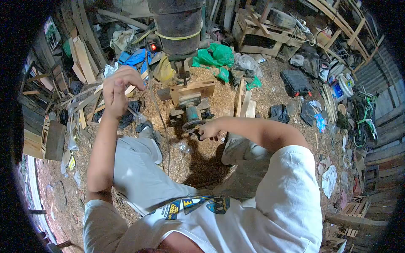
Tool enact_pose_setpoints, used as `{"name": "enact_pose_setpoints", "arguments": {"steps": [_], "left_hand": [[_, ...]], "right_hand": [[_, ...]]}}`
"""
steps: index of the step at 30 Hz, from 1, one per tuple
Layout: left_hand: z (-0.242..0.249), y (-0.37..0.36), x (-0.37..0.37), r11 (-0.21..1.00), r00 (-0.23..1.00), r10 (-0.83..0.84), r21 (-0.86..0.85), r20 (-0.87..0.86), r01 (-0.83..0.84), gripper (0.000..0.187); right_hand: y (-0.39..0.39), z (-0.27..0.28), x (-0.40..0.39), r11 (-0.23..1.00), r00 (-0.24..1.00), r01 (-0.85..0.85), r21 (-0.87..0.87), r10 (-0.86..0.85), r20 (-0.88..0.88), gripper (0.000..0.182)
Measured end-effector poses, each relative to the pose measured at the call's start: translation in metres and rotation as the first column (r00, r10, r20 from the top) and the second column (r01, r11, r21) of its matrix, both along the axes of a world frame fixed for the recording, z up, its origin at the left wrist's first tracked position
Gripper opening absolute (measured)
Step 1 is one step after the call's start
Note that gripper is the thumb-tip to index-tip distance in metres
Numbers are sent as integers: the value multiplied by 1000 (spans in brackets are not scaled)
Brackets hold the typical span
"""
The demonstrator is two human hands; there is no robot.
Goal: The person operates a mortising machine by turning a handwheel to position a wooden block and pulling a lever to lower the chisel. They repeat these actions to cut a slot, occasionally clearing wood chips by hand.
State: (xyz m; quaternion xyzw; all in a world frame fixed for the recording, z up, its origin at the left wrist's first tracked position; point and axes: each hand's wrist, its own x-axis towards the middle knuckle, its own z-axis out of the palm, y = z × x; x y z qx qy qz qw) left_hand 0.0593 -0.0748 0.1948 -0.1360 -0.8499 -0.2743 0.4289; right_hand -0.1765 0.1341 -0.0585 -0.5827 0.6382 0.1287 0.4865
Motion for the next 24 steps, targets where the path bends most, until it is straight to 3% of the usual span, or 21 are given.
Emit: {"name": "enact_pose_setpoints", "arguments": {"steps": [5,8,11,13,15,19,22,24], "left_hand": [[0,-6,13,1000,999,-5,17,40,4,62],[-6,-13,18,1000,998,-12,17,62,11,64],[-9,-14,22,999,994,-30,25,107,27,65],[-6,-13,19,999,992,-38,27,117,35,65],[-1,-4,11,999,995,-33,19,94,31,64],[-3,0,4,997,994,-54,-56,99,59,64],[-1,-6,12,995,986,-86,-30,143,92,66],[-2,-15,26,998,988,-57,5,144,57,69]], "right_hand": [[6,-19,13,992,1000,-2,-124,6,25,59],[6,-64,-2,997,972,-26,-68,41,230,48],[8,-63,-2,989,958,-10,-144,50,281,61],[6,-56,9,992,968,6,-125,25,249,59],[2,-55,15,997,936,83,8,-81,342,53],[-6,-46,6,999,953,-31,27,22,301,45],[-7,-46,-15,988,927,-99,117,49,372,52],[6,-49,-24,997,934,-41,66,15,358,54]]}}
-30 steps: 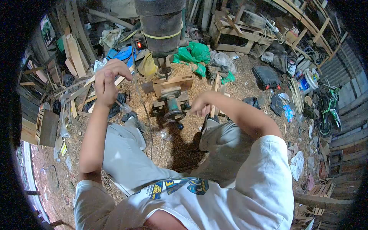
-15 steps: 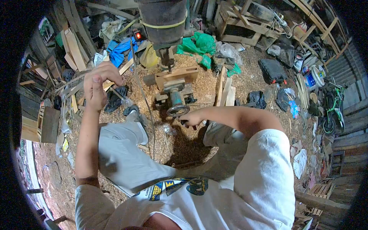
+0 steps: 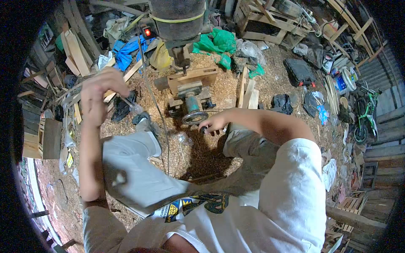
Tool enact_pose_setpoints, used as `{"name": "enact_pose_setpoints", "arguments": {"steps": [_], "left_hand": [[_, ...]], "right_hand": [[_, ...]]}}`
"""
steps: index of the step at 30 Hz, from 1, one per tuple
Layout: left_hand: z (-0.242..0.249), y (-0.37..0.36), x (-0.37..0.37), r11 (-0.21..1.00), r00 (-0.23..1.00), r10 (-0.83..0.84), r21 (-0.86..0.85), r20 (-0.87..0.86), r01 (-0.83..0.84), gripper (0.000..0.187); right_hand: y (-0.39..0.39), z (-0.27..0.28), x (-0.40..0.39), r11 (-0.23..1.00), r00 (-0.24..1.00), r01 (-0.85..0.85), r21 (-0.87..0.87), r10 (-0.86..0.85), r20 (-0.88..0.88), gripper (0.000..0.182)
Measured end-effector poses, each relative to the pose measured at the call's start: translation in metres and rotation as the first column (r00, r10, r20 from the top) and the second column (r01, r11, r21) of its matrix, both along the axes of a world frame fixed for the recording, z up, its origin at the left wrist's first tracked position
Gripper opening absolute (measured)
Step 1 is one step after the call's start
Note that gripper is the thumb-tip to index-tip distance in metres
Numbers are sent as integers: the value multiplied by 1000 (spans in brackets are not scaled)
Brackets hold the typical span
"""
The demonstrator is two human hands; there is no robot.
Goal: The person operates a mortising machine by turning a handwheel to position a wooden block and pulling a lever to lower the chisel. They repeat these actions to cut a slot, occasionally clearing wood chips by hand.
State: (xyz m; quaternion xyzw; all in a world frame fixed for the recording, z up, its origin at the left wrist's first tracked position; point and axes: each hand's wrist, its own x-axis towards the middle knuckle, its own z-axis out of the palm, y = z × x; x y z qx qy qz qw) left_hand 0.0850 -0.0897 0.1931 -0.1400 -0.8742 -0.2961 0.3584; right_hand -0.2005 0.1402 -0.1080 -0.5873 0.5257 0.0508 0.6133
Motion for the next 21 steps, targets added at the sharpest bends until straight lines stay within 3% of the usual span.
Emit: {"name": "enact_pose_setpoints", "arguments": {"steps": [2,4,7,9,10,11,13,14,17,18,19,21], "left_hand": [[-2,-11,15,999,999,39,29,3,-39,73],[-3,-19,27,986,992,112,117,52,-117,79],[-2,-13,23,981,986,153,112,66,-160,81],[4,-10,16,990,989,137,18,52,-138,78],[4,-8,14,996,992,92,-12,87,-91,76],[4,-8,12,998,991,47,-40,123,-42,75],[3,-12,18,999,992,53,-4,113,-53,72],[3,-16,22,996,991,79,24,105,-82,74],[6,-25,38,987,984,158,20,89,-160,81],[5,-28,44,981,979,183,46,90,-188,84],[4,-30,46,974,974,208,72,93,-215,87],[5,-28,44,970,971,213,96,109,-223,88]], "right_hand": [[7,-24,-8,983,999,40,-181,-44,-18,53],[4,-5,9,983,996,87,-163,-90,-12,53],[-2,-3,40,964,987,161,-210,-155,44,51],[-7,2,41,936,987,143,-321,-157,-18,31],[-15,-6,37,941,995,81,-328,-93,-22,32],[-19,-9,31,941,996,77,-331,-91,-26,32],[-25,-15,23,996,993,88,-11,-87,77,33],[-21,-19,22,993,995,82,-83,-77,69,35],[-14,-2,26,985,988,152,-77,-149,46,38],[-19,-4,26,988,989,138,70,-141,47,41],[-21,-8,28,988,989,139,65,-143,47,41],[-17,-12,42,979,986,164,-124,-164,11,45]]}}
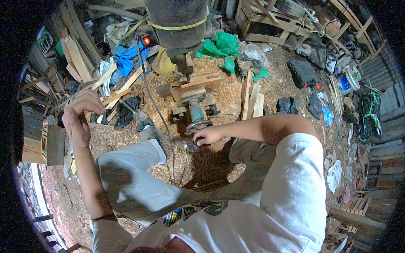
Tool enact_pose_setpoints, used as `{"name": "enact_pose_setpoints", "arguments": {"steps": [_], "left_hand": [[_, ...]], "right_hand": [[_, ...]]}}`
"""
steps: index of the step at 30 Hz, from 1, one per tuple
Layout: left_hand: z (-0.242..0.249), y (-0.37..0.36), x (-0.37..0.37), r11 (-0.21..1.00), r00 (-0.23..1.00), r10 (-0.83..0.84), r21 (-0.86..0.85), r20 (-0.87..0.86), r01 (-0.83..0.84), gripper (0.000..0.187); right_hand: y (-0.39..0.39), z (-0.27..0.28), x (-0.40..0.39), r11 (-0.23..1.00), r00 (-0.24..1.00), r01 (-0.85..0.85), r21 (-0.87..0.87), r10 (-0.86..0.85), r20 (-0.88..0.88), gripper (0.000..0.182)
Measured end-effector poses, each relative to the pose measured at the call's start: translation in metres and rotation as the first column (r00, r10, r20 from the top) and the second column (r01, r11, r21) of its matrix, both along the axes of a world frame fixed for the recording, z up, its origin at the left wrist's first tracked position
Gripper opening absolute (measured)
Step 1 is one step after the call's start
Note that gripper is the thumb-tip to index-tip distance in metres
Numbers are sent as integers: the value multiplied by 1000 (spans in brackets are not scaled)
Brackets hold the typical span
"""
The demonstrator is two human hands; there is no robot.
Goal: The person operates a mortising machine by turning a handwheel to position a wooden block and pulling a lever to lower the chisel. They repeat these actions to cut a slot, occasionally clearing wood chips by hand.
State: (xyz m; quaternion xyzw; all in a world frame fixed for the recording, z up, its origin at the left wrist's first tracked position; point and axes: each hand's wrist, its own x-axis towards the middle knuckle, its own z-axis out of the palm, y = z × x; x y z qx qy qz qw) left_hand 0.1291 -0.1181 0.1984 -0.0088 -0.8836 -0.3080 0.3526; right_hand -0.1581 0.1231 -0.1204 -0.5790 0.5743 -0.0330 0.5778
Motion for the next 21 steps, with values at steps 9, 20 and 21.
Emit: {"name": "enact_pose_setpoints", "arguments": {"steps": [9,20,21], "left_hand": [[4,10,-12,992,998,-32,-119,48,37,84],[-1,3,-6,995,997,48,-86,62,-43,86],[0,6,-10,994,997,31,-109,75,-23,85]], "right_hand": [[-11,11,-1,990,989,-135,28,137,-54,42],[3,-3,22,959,993,-35,-282,0,-120,33],[0,16,23,986,994,-4,-168,-14,-105,34]]}}
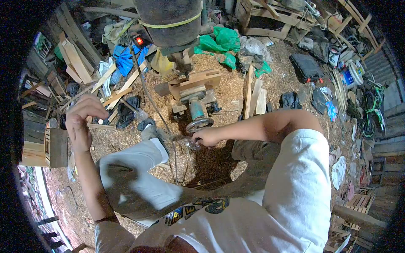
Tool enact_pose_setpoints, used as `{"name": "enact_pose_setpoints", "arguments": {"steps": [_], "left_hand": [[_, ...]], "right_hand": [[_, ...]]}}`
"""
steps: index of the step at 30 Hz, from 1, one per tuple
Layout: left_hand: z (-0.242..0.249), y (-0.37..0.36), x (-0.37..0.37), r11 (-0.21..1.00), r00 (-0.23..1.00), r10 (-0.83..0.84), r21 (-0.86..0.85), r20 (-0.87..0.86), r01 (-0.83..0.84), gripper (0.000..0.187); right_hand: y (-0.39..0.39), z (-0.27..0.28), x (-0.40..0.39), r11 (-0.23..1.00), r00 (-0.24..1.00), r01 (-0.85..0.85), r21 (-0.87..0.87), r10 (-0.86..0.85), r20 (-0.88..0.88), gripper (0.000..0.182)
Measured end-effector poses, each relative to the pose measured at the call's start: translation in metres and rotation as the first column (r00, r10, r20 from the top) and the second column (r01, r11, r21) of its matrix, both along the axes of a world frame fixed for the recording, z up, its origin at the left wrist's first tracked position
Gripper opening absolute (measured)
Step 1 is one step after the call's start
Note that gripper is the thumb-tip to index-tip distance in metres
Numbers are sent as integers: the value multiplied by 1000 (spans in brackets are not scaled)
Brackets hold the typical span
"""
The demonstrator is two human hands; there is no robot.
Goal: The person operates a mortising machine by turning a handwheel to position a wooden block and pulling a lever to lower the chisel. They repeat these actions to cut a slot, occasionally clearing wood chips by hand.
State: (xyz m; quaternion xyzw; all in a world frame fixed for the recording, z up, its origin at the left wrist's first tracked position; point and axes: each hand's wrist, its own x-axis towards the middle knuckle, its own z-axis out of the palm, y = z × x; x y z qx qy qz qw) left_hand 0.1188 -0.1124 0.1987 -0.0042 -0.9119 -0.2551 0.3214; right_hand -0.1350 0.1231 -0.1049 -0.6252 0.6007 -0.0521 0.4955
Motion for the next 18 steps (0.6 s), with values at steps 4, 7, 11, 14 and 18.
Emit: {"name": "enact_pose_setpoints", "arguments": {"steps": [4,7,11,14,18], "left_hand": [[2,3,-7,999,999,-42,-11,29,42,82],[-1,-2,-4,1000,999,-25,9,31,24,83],[-3,-4,-3,1000,999,-14,14,43,14,85],[-2,4,-14,1000,999,-27,12,21,27,81],[-3,10,-34,991,992,-128,-37,22,128,71]], "right_hand": [[-10,15,-5,990,990,-112,81,118,-71,40],[-1,13,-9,986,996,-51,161,62,-70,47],[5,-6,-13,998,998,-53,34,54,-39,54],[2,-10,4,1000,996,-22,2,22,-81,50],[-4,-6,3,999,993,-30,-41,25,-112,37]]}}
